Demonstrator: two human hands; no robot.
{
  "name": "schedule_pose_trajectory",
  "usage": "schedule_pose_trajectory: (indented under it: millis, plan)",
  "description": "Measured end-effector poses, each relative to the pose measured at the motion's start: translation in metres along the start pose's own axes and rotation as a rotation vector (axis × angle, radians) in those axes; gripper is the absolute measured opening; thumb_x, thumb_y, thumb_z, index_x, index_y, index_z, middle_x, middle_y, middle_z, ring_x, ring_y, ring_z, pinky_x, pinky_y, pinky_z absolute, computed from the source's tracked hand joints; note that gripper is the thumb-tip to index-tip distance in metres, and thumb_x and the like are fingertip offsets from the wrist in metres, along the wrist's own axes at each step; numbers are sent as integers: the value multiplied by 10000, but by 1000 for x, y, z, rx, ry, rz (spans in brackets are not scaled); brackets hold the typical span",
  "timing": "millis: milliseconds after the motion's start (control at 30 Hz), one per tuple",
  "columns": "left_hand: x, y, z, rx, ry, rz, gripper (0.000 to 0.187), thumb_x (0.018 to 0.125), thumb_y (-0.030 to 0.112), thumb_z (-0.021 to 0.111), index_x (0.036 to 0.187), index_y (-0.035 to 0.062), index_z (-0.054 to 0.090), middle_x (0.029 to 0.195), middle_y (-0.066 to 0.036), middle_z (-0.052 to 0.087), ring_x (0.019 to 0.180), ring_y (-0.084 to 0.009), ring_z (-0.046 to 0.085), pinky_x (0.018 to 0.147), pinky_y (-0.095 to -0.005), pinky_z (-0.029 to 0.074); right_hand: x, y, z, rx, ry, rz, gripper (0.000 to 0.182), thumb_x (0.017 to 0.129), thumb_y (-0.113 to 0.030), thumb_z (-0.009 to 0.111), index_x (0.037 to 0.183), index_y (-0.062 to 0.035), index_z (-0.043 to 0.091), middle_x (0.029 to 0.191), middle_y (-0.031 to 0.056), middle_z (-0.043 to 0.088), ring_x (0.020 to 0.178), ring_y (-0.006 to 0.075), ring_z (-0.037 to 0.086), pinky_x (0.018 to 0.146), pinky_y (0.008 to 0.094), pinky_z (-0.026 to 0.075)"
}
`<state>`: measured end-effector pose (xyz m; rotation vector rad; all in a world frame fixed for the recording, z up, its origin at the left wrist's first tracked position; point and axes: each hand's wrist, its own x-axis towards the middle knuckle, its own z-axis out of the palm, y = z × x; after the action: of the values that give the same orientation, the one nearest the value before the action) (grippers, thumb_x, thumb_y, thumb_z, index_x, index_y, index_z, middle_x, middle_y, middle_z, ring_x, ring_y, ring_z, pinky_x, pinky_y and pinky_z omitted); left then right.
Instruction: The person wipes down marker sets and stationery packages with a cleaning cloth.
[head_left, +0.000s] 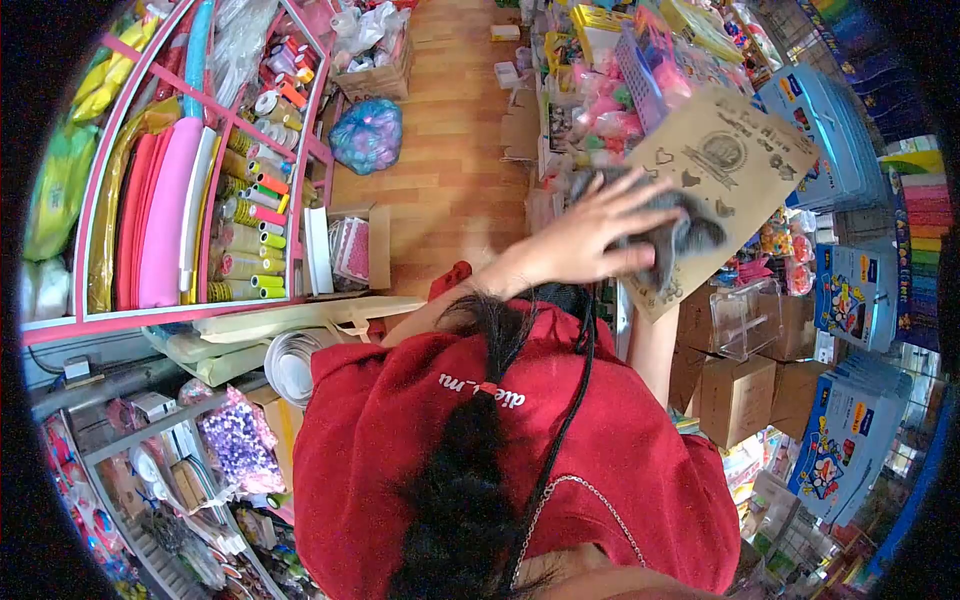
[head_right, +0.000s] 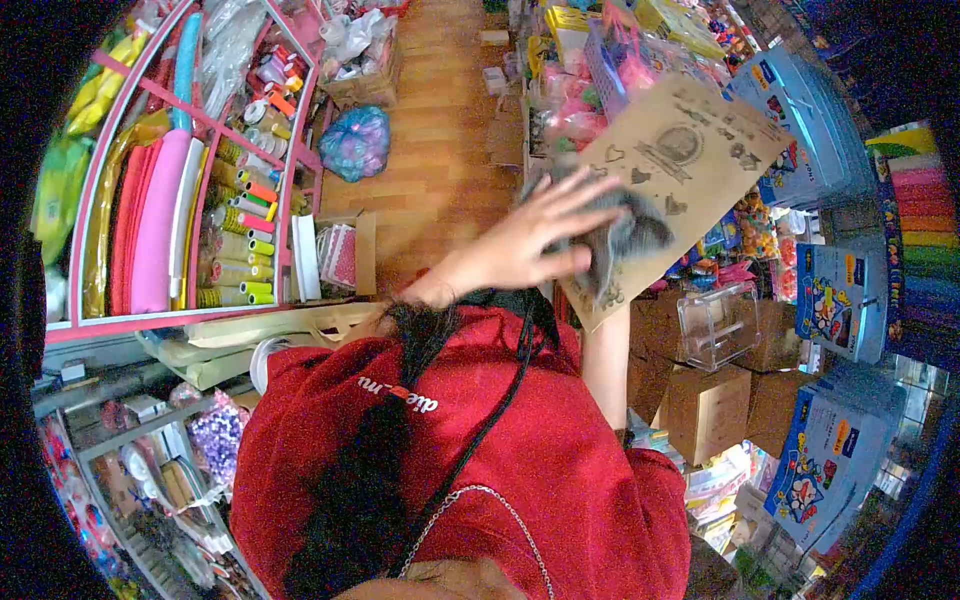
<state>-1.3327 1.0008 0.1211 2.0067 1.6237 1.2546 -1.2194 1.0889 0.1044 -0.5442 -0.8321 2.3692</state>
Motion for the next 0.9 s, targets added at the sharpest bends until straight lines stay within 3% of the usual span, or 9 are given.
schedule_pose_trajectory:
  millis: [100, 133, 267, 500, 533, 633, 733, 833, 900]
  plan:
    - [-17, 27, 1, -108, -17, 92, 800, 701, 531, 642, 1369, 233, 317, 1468, -114, 144, 1349, -368, 74, 1033, -600, 106, -4, 3, -13, 32, 17, 51, 621, 847, -619, 335, 1255, -152, 351, 1166, 56, 465, 1103, 213, 454, 958, 384, 344]
    - [-18, 35, -2, -61, -35, 78, 892, 616, 409, 751, 1370, 237, 307, 1463, -120, 154, 1343, -369, 112, 1046, -565, 140, -2, 6, -15, 43, 16, 65, 617, 849, -617, 336, 1254, -152, 356, 1163, 55, 470, 1100, 211, 458, 957, 383, 346]
    - [-9, 25, 3, 28, 110, 91, 949, 535, 192, 762, 1352, 363, 310, 1470, -72, 140, 1325, -375, 177, 1012, -597, 223, 4, 13, -17, 62, 19, 90, 603, 858, -607, 337, 1249, -149, 377, 1151, 51, 492, 1091, 206, 472, 954, 379, 354]
    - [-24, 12, -21, -11, 380, 11, 519, 742, 170, 667, 1224, 81, 498, 1245, -170, 491, 1076, -315, 541, 904, -370, 440, -3, 5, 37, -325, 133, -76, 624, 877, -593, 327, 1304, -140, 356, 1168, 48, 505, 1083, 209, 488, 943, 371, 362]
    - [-22, 14, -26, -235, 492, -40, 426, 799, 171, 632, 1182, 35, 504, 1193, -145, 528, 1035, -257, 557, 876, -343, 442, 0, 6, 53, -226, 20, -180, 715, 877, -608, 300, 1390, -120, 205, 1195, 76, 470, 1032, 216, 500, 919, 361, 361]
    - [-22, 6, -37, -592, 1052, -209, 349, 873, 270, 576, 1019, -47, 549, 930, -100, 627, 810, -150, 593, 713, -306, 475, -1, 6, 48, -370, 52, -288, 614, 918, -487, 367, 1357, -76, 241, 1071, 96, 504, 901, 171, 499, 844, 298, 376]
    - [-21, 5, -59, -879, 1233, -393, 447, 890, 311, 537, 1193, 24, 376, 1095, -114, 540, 930, -189, 575, 812, -326, 466, 6, 6, 28, -395, 186, -518, 466, 929, -284, 455, 1306, -89, 264, 981, 51, 479, 792, 108, 456, 709, 266, 393]
    - [-27, -4, -67, -1103, 1227, -383, 420, 899, 346, 505, 1147, 14, 439, 1071, -132, 567, 925, -220, 599, 791, -350, 498, 11, 10, 23, -285, 249, -521, 429, 929, -301, 454, 1268, -89, 298, 991, 52, 486, 799, 94, 453, 691, 274, 388]
    - [-29, -15, -63, -1268, 1177, -421, 400, 900, 358, 500, 1082, 2, 495, 998, -122, 600, 857, -201, 622, 740, -339, 519, 7, 14, 30, -175, 23, -297, 696, 843, -599, 421, 1357, -159, 261, 1268, 55, 452, 1118, 194, 453, 924, 341, 361]
